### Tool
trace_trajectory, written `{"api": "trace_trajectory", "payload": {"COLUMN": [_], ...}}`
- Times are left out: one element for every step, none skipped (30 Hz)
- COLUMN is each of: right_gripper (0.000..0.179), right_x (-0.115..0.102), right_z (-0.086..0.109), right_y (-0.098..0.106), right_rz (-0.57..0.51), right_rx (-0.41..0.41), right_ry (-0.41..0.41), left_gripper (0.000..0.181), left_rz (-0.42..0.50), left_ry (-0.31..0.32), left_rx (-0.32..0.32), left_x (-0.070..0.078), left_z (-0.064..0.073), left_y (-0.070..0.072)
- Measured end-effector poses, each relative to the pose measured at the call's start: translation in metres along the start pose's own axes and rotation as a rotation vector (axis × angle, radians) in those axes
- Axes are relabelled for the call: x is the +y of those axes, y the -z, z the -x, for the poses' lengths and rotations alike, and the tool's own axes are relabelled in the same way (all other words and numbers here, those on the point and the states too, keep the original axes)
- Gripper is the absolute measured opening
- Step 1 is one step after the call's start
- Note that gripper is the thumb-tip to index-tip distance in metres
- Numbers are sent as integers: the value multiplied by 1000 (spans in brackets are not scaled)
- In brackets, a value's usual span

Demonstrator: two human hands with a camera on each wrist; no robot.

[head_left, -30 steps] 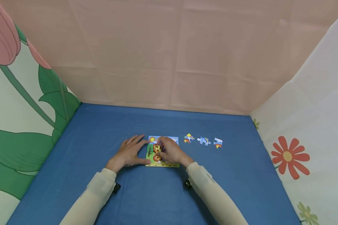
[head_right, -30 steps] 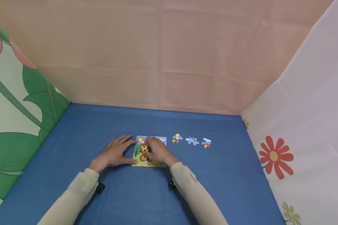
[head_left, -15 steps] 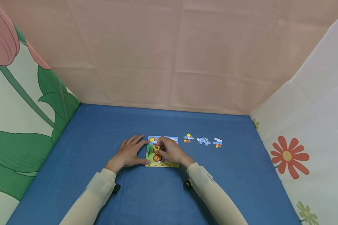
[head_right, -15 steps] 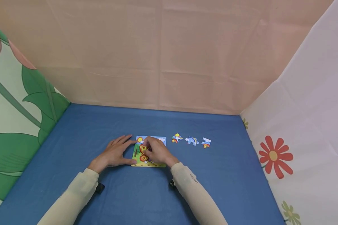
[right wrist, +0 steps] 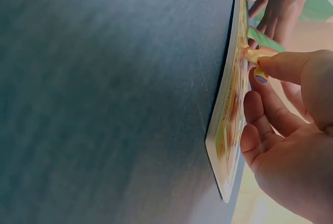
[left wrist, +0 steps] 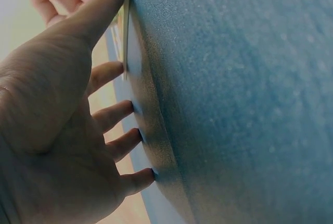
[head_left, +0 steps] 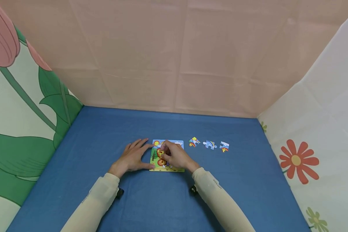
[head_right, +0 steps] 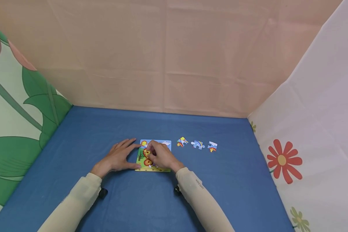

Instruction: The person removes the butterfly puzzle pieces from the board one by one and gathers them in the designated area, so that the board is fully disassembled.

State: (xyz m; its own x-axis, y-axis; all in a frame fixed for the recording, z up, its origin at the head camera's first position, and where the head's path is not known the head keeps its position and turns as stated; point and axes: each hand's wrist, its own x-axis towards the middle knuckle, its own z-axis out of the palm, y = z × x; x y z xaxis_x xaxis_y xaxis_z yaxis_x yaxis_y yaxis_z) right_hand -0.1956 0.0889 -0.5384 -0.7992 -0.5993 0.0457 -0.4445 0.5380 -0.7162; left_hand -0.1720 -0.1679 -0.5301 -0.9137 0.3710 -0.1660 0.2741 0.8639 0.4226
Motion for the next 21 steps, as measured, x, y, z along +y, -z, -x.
{"api": "trace_trajectory", "payload": {"right_gripper": [10,9,9,9,9,8,9,9,9,10,10,11,11,12,12,13,13,13,13,13,12], "right_x": [0,0,0,0,0,-1,-1,-1,-1,-2,-2,-3,-3,-3,-4,-4,-5,-5,-5,-5,-5], "right_z": [0,0,0,1,1,1,1,1,1,2,2,3,3,4,5,6,7,8,9,10,11], "right_y": [0,0,1,1,1,1,1,1,1,2,2,3,3,4,5,6,7,8,9,10,11], "right_rz": [1,3,4,3,2,0,-3,-4,-5,-8,-7,-9,-9,-12,-17,-20,-21,-23,-23,-28,-30], "right_rx": [0,-2,-2,-3,-3,-2,1,6,11,15,22,28,35,40,46,52,58,63,67,70,71], "right_ry": [3,5,6,10,11,12,11,9,9,9,6,5,3,5,7,9,10,12,12,13,10], "left_gripper": [98,98,98,98,98,98,98,98,98,98,98,98,98,98,98,98,98,98,98,98,98], "left_rz": [-3,-4,-5,-5,-5,-5,-4,-4,-5,-6,-6,-7,-8,-8,-9,-9,-8,-8,-6,-5,-7], "left_ry": [2,3,5,6,7,8,8,8,8,8,8,7,8,9,9,9,8,7,10,11,8], "left_rx": [-2,-3,-4,-4,-4,-4,-4,-3,-3,-3,-3,-4,-5,-6,-9,-10,-11,-12,-14,-15,-13], "left_x": [0,-1,-1,-1,0,0,0,0,0,0,0,0,0,0,0,0,0,1,1,1,1], "left_z": [0,-1,-1,-1,-1,-1,-1,-1,-1,-1,-1,-1,-1,-1,-1,-1,-1,-1,-1,-1,0], "left_y": [0,-1,-1,-1,-1,-1,-1,0,0,0,0,1,1,1,1,1,1,1,1,0,0]}}
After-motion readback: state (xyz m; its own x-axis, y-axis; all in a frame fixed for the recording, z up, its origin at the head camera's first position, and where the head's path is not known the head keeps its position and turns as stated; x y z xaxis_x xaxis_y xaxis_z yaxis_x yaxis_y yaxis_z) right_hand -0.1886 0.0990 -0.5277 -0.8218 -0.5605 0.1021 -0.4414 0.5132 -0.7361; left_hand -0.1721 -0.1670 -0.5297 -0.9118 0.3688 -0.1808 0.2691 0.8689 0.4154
